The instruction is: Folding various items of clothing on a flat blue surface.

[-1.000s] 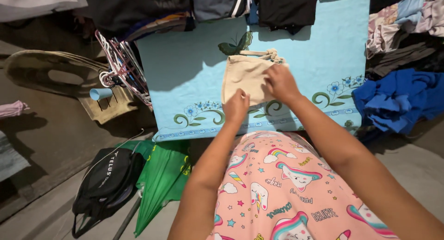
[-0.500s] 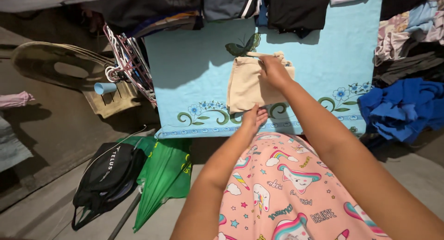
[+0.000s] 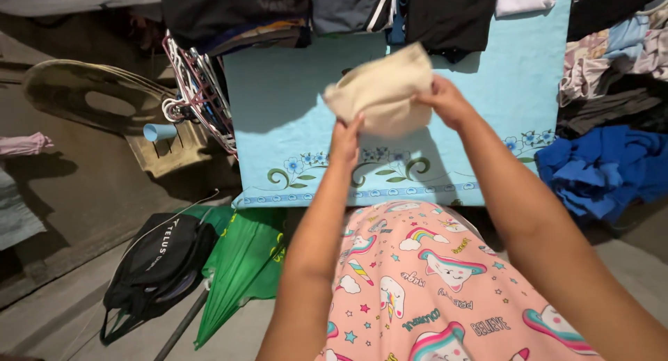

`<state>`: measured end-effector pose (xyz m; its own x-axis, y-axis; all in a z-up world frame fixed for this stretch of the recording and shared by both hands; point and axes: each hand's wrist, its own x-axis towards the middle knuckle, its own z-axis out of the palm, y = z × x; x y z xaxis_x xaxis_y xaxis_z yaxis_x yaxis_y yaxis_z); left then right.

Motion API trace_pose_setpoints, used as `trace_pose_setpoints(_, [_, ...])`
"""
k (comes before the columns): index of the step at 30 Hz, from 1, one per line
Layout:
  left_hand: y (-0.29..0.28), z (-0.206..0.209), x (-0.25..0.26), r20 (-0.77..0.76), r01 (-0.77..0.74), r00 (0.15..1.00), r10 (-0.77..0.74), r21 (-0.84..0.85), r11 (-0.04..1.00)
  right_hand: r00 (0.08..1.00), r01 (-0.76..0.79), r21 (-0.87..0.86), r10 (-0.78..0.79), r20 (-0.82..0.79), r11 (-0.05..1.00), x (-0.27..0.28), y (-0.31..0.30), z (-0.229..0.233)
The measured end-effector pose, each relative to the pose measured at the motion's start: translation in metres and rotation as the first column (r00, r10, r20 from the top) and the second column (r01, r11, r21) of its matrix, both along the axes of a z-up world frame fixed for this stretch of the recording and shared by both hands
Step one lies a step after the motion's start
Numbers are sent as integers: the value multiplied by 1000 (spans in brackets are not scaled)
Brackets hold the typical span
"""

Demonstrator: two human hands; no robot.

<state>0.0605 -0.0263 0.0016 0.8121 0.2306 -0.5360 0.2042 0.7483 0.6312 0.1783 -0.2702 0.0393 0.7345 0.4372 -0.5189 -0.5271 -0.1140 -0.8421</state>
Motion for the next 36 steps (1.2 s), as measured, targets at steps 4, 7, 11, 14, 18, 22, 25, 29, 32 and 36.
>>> trace_pose_setpoints(4, [19,68,15,181,170,948,-263,411,896,972,71,339,-142,188,938,-3,-14,51])
trace_pose_setpoints(7, [26,65,5,65,309,865,-498,712,630,952,52,332,-148,269,942,-18,-32,43])
trace_pose_setpoints(11, [25,44,-36,-40,344,754,-655,874,342,784,-116,-459,365,503,881,-66,-39,28])
trace_pose_setpoints(14, [24,28,-69,-185,267,668,-721,964,1,430,-128,-671,651,626,730,-104,-48,13])
trace_pose_setpoints(18, [28,-1,-92,-304,267,593,-746,948,-175,323,-115,-650,647,691,751,-128,-44,17])
trace_pose_setpoints(22, [26,-52,-86,-494,604,561,-664,793,-80,631,4,-509,393,669,861,-127,-60,-68])
trace_pose_setpoints(25, [17,-93,-69,-193,478,851,-489,673,565,935,79,-273,23,353,959,-118,-55,-85])
trace_pose_setpoints(29, [-5,-90,-47,-215,360,933,-289,545,757,927,240,-371,-99,361,897,-113,-32,-45])
trace_pose_setpoints(32, [-14,-92,-39,-257,335,942,-217,646,686,926,286,-487,-107,362,825,-112,-27,-39])
trace_pose_setpoints(36, [-15,-70,-34,-315,330,941,-119,794,511,847,368,-299,-186,497,880,-110,-18,-35])
